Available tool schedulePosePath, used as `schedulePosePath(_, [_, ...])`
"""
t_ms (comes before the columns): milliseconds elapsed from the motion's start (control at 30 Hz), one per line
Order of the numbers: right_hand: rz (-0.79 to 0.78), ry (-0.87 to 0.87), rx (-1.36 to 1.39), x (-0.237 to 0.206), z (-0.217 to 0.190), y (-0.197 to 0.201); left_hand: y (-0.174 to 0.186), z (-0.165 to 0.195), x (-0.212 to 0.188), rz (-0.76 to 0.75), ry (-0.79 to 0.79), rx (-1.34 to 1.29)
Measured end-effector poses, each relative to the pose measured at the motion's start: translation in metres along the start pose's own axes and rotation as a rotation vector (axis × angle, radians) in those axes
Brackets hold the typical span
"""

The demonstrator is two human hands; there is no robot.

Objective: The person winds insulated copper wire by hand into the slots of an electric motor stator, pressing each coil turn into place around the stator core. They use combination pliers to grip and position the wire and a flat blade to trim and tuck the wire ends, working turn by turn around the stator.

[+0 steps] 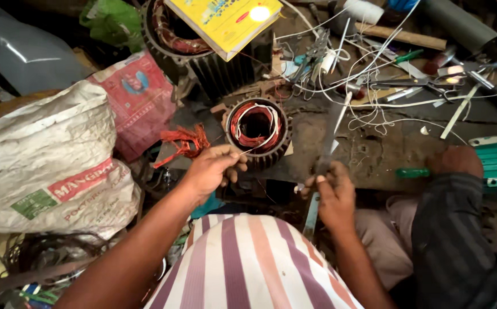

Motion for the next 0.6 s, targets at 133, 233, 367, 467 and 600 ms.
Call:
schedulePosePath(133, [0.005, 0.194, -0.106, -0.009, -0.035, -0.015, 0.002, 0.004, 0.003, -0.058, -0.089, 0.067])
schedulePosePath(233, [-0.106, 0.400, -0.282, -0.021, -0.064, -0.060, 0.004, 0.003, 0.005, -0.090, -0.136, 0.108])
schedulePosePath(367, [-0.138, 0.441, -0.416, -0.025, -0.088, -0.117, 0.002, 0.008, 0.007, -0.203, -0.258, 0.067])
schedulePosePath(467, [-0.165, 0.560, -0.569, -0.029, -0.102, -0.138, 0.002, 0.015, 0.008, -0.264, -0.370, 0.186])
schedulePosePath(600, [-0.171, 0.651, -0.534, -0.023, -0.105, -0.147, 0.002, 0.035, 0.007, -0.357, -0.533, 0.304])
Point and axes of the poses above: each hand's wrist, its own x-axis towards the middle knuckle, its own y-axis out of the back of the hand, z = x × y, the point moved 6 cm from there along x, towards the middle knuckle, and after that the axes turned 11 degrees about z, right-handed, at the moved point
